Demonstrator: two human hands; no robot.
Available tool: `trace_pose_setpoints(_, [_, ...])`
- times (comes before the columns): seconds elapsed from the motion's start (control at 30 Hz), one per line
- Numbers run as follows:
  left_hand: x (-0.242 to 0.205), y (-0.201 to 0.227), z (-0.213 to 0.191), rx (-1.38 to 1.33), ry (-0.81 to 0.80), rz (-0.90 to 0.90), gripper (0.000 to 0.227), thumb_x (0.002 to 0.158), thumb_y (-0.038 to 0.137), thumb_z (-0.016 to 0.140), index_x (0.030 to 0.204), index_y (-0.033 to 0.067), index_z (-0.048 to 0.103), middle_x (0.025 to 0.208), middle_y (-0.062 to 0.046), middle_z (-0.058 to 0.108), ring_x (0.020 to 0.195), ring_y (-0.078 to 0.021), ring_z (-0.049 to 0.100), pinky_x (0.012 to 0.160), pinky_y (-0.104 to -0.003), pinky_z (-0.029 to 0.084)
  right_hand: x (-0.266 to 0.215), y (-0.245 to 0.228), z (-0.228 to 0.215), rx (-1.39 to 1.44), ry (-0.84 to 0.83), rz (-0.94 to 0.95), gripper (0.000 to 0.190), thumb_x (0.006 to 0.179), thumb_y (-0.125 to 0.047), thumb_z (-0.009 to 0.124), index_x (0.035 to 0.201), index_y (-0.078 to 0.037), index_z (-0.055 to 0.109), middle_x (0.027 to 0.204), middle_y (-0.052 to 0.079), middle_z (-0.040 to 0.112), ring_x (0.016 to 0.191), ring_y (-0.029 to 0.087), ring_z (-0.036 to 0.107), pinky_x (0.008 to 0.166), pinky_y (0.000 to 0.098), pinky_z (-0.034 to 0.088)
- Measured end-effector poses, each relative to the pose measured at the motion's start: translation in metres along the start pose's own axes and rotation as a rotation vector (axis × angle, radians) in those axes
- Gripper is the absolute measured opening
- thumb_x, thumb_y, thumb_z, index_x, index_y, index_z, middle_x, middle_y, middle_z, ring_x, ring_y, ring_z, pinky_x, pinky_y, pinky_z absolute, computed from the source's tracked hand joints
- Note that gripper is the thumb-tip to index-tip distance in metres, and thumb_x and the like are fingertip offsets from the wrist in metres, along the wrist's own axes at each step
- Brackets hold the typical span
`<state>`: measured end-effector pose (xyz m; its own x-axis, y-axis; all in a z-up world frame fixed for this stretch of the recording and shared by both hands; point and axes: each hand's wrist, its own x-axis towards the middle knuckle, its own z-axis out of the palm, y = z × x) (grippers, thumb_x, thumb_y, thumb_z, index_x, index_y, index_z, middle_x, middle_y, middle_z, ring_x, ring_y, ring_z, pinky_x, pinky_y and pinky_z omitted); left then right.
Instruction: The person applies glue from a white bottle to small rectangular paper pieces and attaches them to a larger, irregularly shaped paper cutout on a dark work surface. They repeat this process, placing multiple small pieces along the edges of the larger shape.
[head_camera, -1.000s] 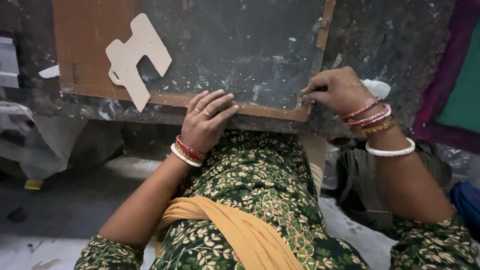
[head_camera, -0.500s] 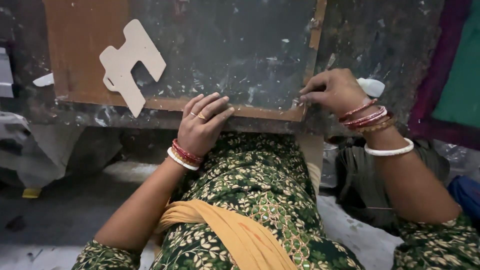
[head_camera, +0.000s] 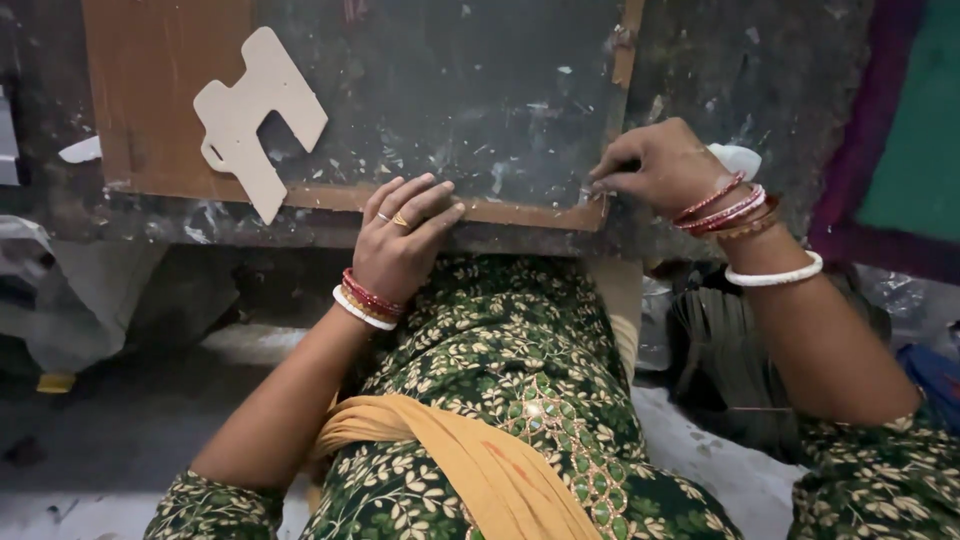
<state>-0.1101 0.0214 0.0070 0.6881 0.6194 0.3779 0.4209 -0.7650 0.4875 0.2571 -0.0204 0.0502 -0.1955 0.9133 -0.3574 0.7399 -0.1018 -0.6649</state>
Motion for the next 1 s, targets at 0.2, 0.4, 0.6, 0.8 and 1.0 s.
trace_pose_setpoints(0.2, [-0.001, -0.001, 0.000, -0.020, -0.005, 0.005, 0.029, 0.093, 0.011, 0.071, 0.121, 0.0160, 0.075, 0.138, -0.005, 0.066, 0.135, -0.0255, 0.058, 0.119, -0.048, 0.040, -0.022, -0.002, 0.005, 0.432, 0.090, 0.278, 0.044, 0.086, -0.012, 0.077, 0.129, -0.007, 0.069, 0.097, 0.009, 0.077, 0.085, 0.013, 0.071, 0.079, 0.0285, 0.057])
trace_pose_setpoints(0.4, [-0.001, 0.000, 0.001, 0.004, -0.002, -0.001, 0.029, 0.093, 0.011, 0.072, 0.122, 0.0174, 0.075, 0.138, -0.003, 0.066, 0.135, -0.0234, 0.058, 0.120, -0.047, 0.039, -0.036, 0.003, 0.029, 0.868, 0.327, 0.256, 0.045, 0.090, -0.009, 0.072, 0.134, -0.009, 0.061, 0.105, 0.006, 0.073, 0.093, 0.011, 0.071, 0.080, 0.0273, 0.060])
trace_pose_setpoints(0.6, [-0.002, 0.000, 0.000, -0.003, 0.001, 0.000, 0.029, 0.094, 0.011, 0.071, 0.121, 0.0174, 0.075, 0.139, -0.003, 0.066, 0.136, -0.0232, 0.058, 0.120, -0.046, 0.039, -0.054, 0.015, 0.039, 0.680, 0.378, 0.248, 0.040, 0.085, 0.003, 0.058, 0.122, -0.001, 0.074, 0.113, 0.006, 0.077, 0.104, 0.012, 0.071, 0.097, 0.0259, 0.055])
trace_pose_setpoints(0.8, [-0.002, 0.000, 0.001, -0.008, -0.005, 0.009, 0.028, 0.095, 0.012, 0.070, 0.123, 0.0164, 0.074, 0.140, -0.004, 0.065, 0.136, -0.0240, 0.057, 0.120, -0.047, 0.038, -0.057, -0.027, 0.031, -0.102, 0.523, 0.221, 0.023, 0.083, -0.012, 0.087, 0.106, -0.008, 0.085, 0.100, 0.017, 0.070, 0.096, 0.027, 0.068, 0.084, 0.0359, 0.051])
trace_pose_setpoints(1.0, [-0.003, -0.001, 0.000, -0.005, -0.008, 0.012, 0.030, 0.095, 0.012, 0.070, 0.124, 0.0167, 0.074, 0.140, -0.005, 0.065, 0.137, -0.0243, 0.057, 0.121, -0.047, 0.038, -0.049, -0.028, 0.027, 0.101, 0.432, 0.209, 0.020, 0.093, -0.012, 0.078, 0.112, -0.006, 0.079, 0.106, 0.010, 0.078, 0.094, 0.019, 0.075, 0.085, 0.0315, 0.056])
